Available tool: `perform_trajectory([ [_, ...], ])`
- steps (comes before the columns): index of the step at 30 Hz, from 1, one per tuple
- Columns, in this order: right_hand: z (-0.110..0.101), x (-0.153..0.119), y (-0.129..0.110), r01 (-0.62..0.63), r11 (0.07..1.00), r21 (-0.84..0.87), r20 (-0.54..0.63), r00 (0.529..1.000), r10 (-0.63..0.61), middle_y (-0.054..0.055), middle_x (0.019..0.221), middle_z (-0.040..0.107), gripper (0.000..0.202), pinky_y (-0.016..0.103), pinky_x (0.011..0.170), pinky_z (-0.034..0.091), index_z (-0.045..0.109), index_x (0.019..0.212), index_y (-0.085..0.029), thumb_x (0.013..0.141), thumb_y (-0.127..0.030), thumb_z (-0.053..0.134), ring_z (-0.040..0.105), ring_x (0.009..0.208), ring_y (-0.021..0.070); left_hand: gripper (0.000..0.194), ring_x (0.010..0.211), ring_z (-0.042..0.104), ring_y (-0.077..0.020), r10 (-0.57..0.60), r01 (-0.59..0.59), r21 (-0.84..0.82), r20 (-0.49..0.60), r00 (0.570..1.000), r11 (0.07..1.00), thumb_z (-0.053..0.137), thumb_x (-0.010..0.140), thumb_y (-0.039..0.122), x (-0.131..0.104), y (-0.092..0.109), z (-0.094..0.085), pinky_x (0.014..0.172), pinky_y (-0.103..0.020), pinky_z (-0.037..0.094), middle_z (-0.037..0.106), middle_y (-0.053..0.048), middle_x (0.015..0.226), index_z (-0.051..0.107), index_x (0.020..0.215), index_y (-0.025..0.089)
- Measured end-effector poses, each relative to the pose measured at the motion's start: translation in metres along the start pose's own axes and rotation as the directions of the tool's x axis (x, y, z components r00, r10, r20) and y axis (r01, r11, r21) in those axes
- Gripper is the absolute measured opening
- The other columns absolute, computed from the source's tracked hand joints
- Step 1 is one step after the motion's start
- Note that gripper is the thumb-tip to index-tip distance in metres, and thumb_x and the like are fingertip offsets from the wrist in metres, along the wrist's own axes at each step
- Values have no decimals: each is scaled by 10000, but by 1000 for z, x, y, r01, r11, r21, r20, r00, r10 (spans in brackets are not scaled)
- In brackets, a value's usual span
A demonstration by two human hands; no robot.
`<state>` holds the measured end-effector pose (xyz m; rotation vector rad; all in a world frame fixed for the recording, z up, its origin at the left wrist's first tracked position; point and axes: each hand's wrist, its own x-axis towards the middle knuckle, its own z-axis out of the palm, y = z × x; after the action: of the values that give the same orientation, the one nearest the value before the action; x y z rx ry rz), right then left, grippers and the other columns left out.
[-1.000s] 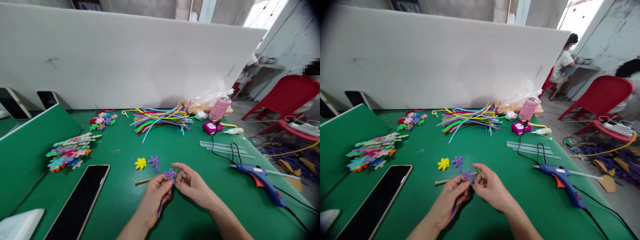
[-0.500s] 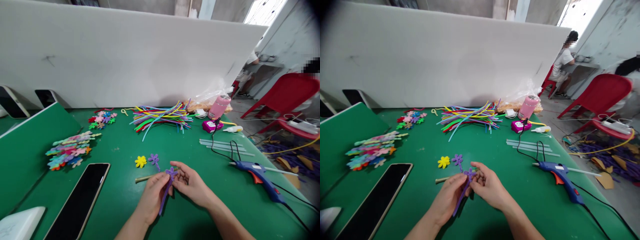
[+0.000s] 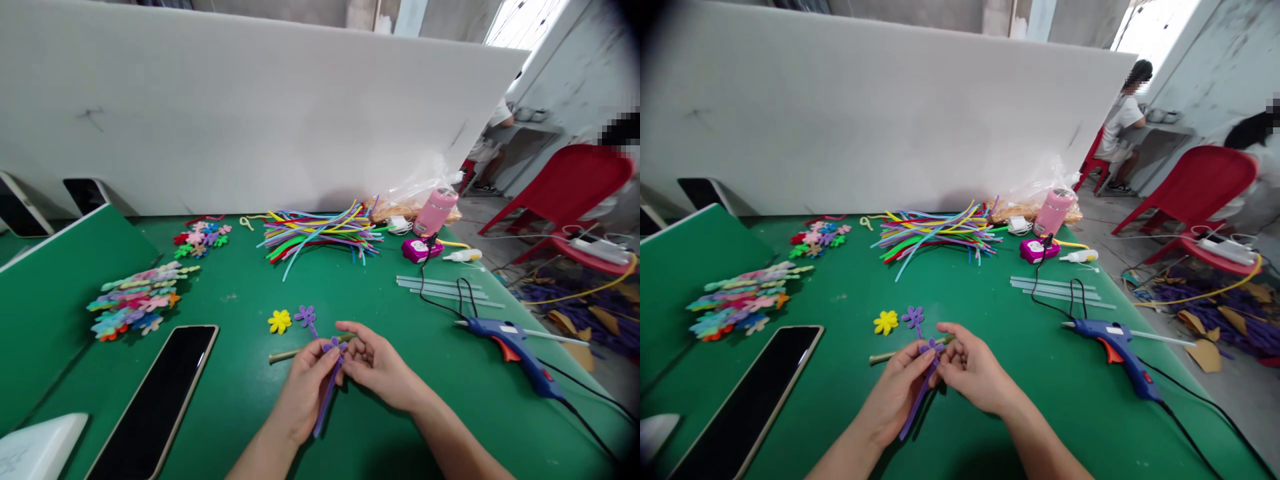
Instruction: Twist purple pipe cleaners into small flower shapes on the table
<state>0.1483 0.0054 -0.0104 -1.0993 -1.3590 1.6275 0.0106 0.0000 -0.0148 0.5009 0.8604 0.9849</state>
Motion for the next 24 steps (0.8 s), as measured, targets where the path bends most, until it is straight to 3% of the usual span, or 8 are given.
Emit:
perform_trajectory([
  [7,-1,2,8,74,984,165,-60,996,-65,4,806,506,465,222,536,346,475,1150,-200,733,-309,648,460,619,90,132,450,359,-58,40,-40,119,3,999,992,603,757,248,-1,1,-1,500,-182,282,467,58,462,569,698,134],
  [16,2,2,10,159,986,43,-189,971,-149,-18,698,493,389,238,544,333,477,1112,-192,754,-280,600,437,597,106,203,426,326,-62,109,-90,418,-24,994,904,604,733,304,-4,3,2,433,-186,233,411,75,462,510,643,148],
  [20,2,2,11,164,985,47,-178,972,-154,-20,704,497,380,239,552,333,468,1116,-206,764,-275,593,441,601,107,208,419,341,-60,105,-92,407,-9,994,909,598,737,315,-6,1,2,433,-181,246,413,77,454,502,652,152],
  [24,1,2,10,154,984,85,-124,982,-143,-17,720,505,417,239,560,337,468,1136,-215,754,-295,616,443,599,105,192,399,365,-53,40,-48,288,31,999,956,605,732,311,-6,-1,1,425,-181,245,442,71,473,510,676,154],
])
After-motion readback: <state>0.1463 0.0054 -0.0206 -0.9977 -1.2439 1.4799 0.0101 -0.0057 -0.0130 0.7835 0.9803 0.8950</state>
